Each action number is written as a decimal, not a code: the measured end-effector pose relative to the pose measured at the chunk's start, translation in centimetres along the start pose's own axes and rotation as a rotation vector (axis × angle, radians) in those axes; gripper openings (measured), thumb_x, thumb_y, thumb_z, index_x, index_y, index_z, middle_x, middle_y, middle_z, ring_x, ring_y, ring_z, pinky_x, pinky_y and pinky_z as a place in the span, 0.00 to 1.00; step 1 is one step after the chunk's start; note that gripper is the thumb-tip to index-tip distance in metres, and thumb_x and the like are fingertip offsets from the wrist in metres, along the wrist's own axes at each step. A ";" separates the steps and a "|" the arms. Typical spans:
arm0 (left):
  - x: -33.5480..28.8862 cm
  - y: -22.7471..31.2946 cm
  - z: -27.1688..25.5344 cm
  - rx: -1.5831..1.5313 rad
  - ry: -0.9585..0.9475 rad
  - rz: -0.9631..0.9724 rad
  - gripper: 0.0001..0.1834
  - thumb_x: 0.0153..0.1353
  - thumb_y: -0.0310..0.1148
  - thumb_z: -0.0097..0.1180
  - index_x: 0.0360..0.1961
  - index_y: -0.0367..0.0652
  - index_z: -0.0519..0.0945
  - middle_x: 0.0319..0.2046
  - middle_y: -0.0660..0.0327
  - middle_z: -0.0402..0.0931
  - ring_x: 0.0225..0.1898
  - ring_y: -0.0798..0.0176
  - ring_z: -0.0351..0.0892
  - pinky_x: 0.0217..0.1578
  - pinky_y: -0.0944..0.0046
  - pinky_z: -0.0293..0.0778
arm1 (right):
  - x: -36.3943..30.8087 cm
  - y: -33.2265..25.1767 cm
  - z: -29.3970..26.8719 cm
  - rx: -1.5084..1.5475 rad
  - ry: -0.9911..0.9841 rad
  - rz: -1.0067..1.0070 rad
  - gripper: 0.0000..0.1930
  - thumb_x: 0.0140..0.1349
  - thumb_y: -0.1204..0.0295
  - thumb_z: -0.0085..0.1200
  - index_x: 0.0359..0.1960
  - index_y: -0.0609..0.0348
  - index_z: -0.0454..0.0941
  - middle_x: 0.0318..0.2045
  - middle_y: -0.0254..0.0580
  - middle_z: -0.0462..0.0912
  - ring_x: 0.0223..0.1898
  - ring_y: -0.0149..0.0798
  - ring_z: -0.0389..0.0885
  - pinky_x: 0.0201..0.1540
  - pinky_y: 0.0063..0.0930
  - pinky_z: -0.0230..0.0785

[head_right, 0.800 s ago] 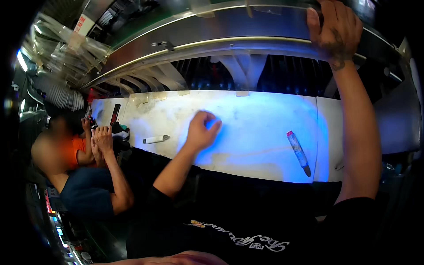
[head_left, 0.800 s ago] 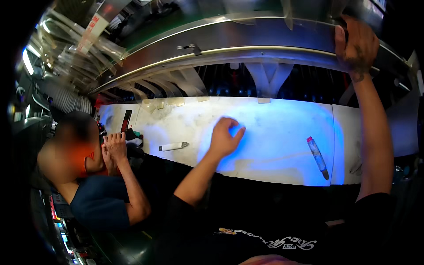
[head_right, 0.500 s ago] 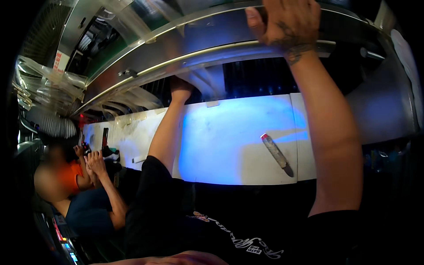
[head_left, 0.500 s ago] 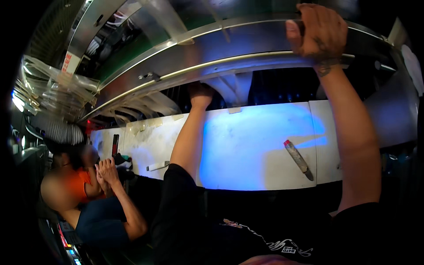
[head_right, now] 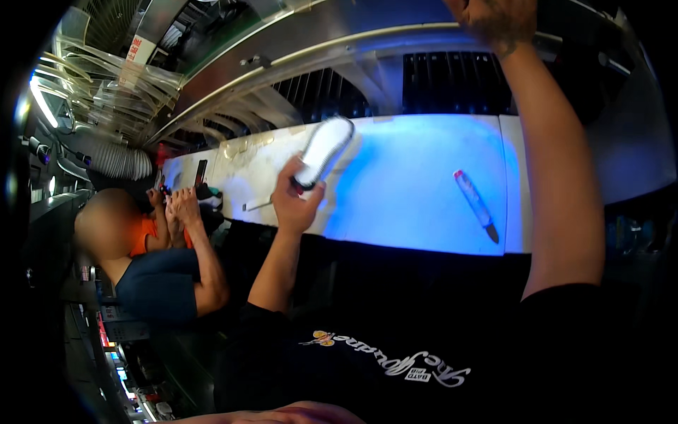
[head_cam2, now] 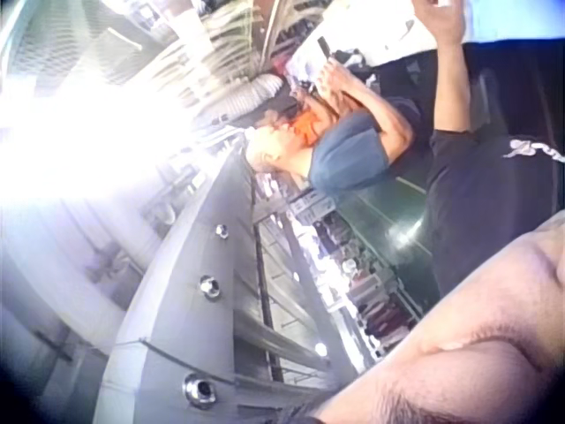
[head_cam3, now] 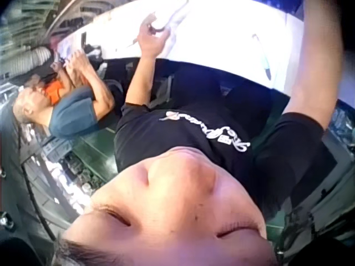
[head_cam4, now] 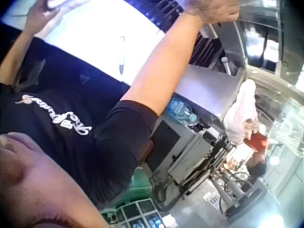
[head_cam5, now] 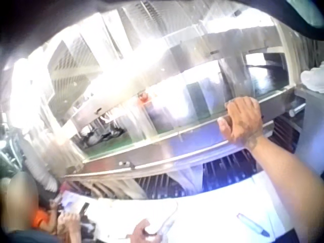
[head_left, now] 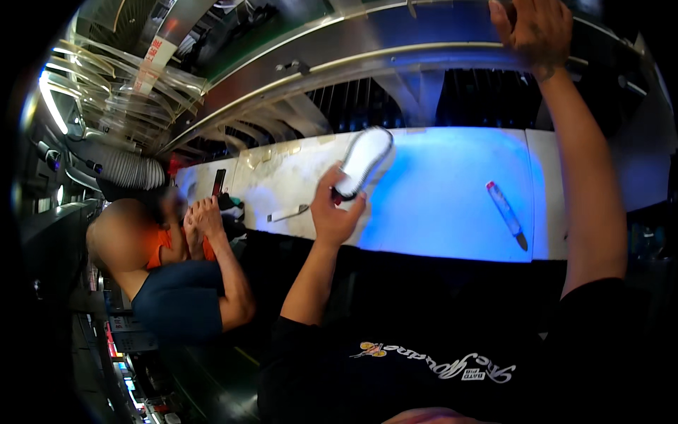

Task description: The person assembles a sneaker by inserting a white insole into the shoe and securing the laces. They then use a blue marker to apply a substance to the shoe's surface. The person repeats this process with a second sneaker, handling each shoe individually.

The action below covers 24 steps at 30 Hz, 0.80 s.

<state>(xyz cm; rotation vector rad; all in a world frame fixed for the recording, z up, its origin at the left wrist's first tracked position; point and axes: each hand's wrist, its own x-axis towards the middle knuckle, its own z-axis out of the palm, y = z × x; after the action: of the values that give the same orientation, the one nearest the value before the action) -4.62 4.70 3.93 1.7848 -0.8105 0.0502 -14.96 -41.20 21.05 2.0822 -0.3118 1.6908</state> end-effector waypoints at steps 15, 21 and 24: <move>10.5 6.4 -3.1 0.407 0.095 0.636 0.21 0.56 0.26 0.76 0.51 0.39 0.84 0.48 0.51 0.86 0.51 0.46 0.85 0.54 0.53 0.80 | -2.7 2.0 1.2 -0.029 -0.140 0.024 0.28 0.79 0.48 0.52 0.67 0.57 0.81 0.63 0.52 0.85 0.67 0.54 0.80 0.75 0.53 0.64; 31.7 6.4 -8.1 0.777 0.271 0.690 0.23 0.64 0.46 0.70 0.52 0.40 0.86 0.53 0.51 0.83 0.55 0.42 0.81 0.60 0.48 0.76 | -2.5 0.6 1.7 -0.123 -0.121 0.073 0.28 0.78 0.46 0.50 0.63 0.55 0.81 0.61 0.48 0.84 0.66 0.50 0.79 0.75 0.53 0.61; 38.7 5.5 -10.5 0.722 0.130 0.165 0.36 0.61 0.58 0.72 0.58 0.37 0.85 0.59 0.43 0.83 0.65 0.36 0.79 0.66 0.47 0.76 | -3.4 0.3 2.1 -0.115 -0.092 0.069 0.27 0.78 0.47 0.46 0.60 0.57 0.83 0.58 0.47 0.85 0.64 0.51 0.80 0.74 0.54 0.62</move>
<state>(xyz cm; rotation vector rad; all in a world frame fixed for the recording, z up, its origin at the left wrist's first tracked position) 25.65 -6.33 28.47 2.3443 -0.9086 0.6287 -14.00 -42.76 17.50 2.0898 -0.5034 1.5785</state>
